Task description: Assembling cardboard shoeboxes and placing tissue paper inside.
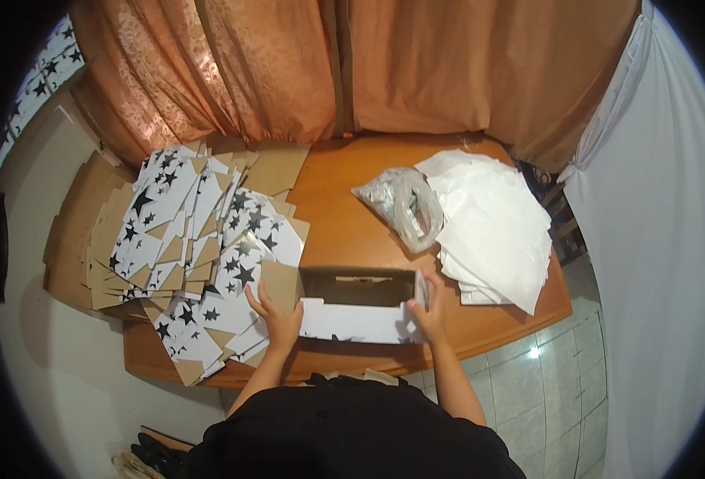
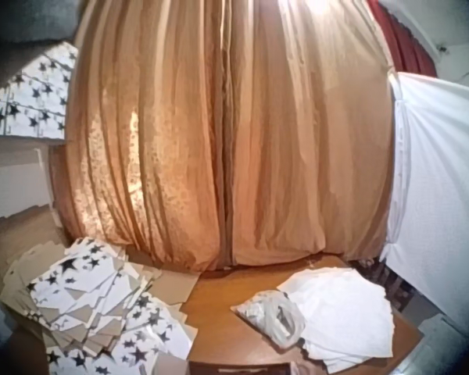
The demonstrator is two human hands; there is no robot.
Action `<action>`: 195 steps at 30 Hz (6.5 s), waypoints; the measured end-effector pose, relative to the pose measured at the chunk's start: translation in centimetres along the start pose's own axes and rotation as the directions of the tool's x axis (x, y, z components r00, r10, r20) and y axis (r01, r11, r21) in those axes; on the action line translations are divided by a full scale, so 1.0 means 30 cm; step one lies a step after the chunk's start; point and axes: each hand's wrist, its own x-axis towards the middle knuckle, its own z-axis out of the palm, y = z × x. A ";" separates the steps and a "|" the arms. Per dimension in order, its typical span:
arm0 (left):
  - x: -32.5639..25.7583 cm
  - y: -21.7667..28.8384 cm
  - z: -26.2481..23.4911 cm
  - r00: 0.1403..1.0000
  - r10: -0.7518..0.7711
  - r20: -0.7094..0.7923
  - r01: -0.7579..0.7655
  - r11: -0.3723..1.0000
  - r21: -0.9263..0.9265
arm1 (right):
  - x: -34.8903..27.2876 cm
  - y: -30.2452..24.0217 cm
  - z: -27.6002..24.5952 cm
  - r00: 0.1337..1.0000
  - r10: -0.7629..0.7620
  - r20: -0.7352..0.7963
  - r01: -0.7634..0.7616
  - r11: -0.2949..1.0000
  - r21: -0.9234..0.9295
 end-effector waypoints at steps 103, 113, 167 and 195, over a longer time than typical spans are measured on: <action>0.197 0.044 -0.149 0.682 -0.213 0.699 0.727 0.297 -0.619 | -0.003 -0.081 -0.151 0.837 0.466 0.287 -0.523 0.528 0.669; -0.089 -0.138 -0.118 0.703 -0.112 0.703 0.681 0.394 -0.618 | -0.260 0.015 -0.057 0.960 0.225 0.169 -0.271 0.902 0.337; -0.214 0.011 0.154 -0.116 -0.471 0.874 -0.468 0.802 0.371 | -0.201 -0.002 0.198 0.088 0.830 0.550 0.205 0.525 -0.826; -0.154 0.046 0.328 -0.059 -0.530 0.846 -0.381 0.795 0.472 | 0.060 -0.161 -0.129 0.965 0.238 0.112 -0.209 0.952 -0.225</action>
